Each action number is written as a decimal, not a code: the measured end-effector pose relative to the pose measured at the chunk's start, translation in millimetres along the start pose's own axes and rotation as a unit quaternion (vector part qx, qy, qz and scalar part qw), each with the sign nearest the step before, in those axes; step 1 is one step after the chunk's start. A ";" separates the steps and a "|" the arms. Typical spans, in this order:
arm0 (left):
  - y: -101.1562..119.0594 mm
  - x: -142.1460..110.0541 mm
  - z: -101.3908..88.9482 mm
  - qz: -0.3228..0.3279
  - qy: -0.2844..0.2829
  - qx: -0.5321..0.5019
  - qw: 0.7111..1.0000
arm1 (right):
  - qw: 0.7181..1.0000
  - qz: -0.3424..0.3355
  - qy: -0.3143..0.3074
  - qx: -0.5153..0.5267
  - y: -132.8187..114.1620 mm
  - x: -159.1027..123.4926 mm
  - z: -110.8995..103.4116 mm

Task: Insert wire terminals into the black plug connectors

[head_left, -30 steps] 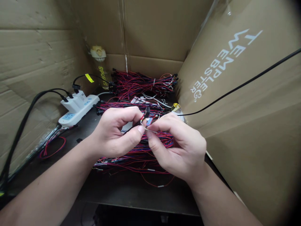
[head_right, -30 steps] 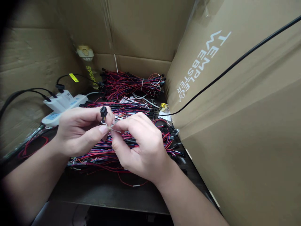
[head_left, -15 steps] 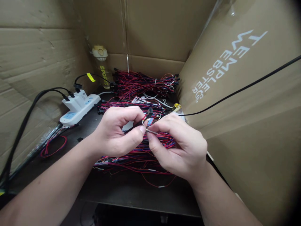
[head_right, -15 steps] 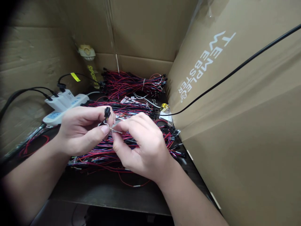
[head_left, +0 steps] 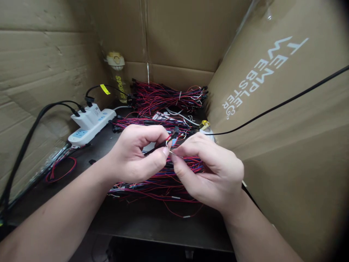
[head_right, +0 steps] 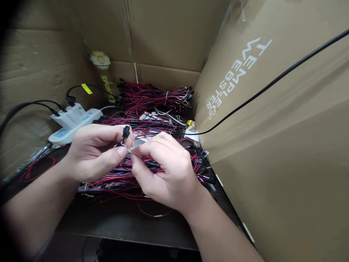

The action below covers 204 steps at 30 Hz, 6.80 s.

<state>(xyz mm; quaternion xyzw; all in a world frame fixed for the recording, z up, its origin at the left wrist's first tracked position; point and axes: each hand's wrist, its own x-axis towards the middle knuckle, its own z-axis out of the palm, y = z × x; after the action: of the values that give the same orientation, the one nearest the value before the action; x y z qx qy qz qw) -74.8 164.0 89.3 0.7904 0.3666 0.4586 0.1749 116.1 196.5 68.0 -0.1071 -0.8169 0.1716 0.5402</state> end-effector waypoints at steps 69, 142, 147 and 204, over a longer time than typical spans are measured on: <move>-3.3 -0.4 1.1 -0.033 -0.019 -0.087 0.995 | 0.994 0.096 0.001 0.060 -3.8 -2.7 -2.2; 5.0 2.9 -0.1 0.029 -0.002 -0.017 0.999 | 0.925 0.298 -0.070 0.226 -13.0 8.5 -8.4; 4.7 3.0 0.8 0.036 0.011 0.001 0.999 | 0.934 0.301 -0.060 0.184 -13.4 4.7 -7.9; -18.4 -6.0 9.9 0.092 0.033 -0.178 0.979 | 0.942 0.193 -0.065 0.265 -1.0 -6.7 -7.3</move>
<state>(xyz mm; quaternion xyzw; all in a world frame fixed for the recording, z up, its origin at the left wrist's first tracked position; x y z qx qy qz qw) -75.9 172.5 69.3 0.7613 0.2102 0.5568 0.2574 125.5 194.4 65.3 -0.1043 -0.7389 0.4897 0.4508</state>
